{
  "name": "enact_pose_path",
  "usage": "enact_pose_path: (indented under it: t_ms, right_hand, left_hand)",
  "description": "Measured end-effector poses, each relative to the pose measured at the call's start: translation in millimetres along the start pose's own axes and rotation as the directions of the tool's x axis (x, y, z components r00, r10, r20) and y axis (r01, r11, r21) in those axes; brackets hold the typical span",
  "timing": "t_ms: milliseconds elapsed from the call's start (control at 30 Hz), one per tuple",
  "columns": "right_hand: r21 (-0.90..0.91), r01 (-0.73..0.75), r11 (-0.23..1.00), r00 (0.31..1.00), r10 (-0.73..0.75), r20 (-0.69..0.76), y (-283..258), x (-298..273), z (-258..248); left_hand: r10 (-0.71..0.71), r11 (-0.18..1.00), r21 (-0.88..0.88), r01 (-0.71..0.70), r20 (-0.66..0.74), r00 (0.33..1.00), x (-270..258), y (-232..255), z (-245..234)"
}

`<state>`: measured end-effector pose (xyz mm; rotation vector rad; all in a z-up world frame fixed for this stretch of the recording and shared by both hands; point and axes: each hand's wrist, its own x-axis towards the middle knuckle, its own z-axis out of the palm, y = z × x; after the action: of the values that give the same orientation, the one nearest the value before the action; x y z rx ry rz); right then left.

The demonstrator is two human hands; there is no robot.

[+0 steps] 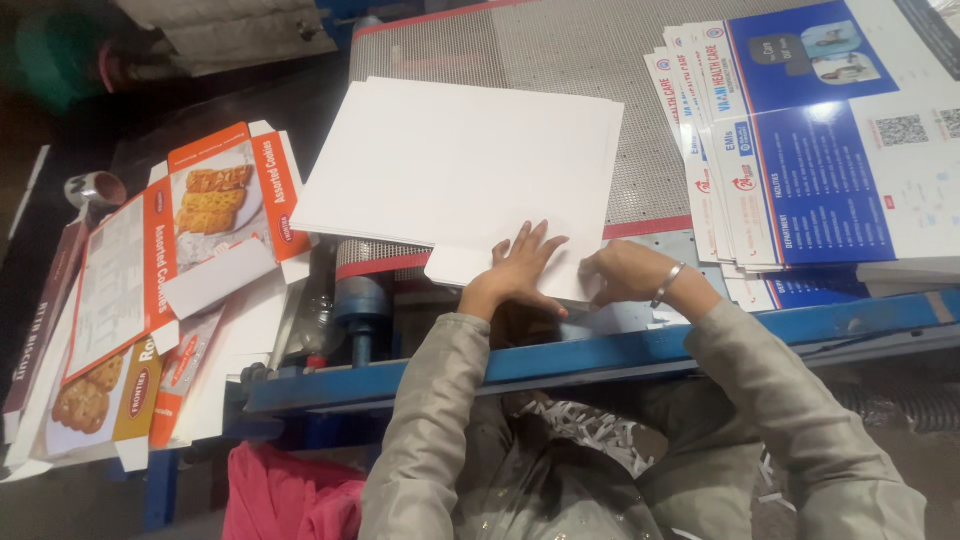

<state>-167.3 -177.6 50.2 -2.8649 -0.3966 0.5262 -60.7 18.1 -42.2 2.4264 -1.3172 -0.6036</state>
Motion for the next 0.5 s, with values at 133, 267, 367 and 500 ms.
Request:
enact_pose_path:
  t_ms: [133,267,367,500]
  right_hand:
    - [0.089,-0.04,0.995,0.996,0.033,0.079,9,11,-9]
    - [0.158,-0.014,0.987,0.992,-0.006,0.128,26,23,-17]
    - [0.368,-0.004,0.93,1.0,0.006,-0.005,47,28,-11]
    - [0.601,0.039,0.798,0.938,0.178,-0.298,61,36,12]
  left_hand:
    - [-0.003,1.0,-0.008,0.003,0.012,1.0,0,2,-2]
    - [0.044,0.999,-0.009,-0.045,-0.112,0.993,-5,10,-10]
    - [0.05,0.951,-0.292,-0.104,-0.188,0.981,-3,22,-15]
    - [-0.009,0.988,-0.139,-0.071,-0.502,0.865,5,34,-15]
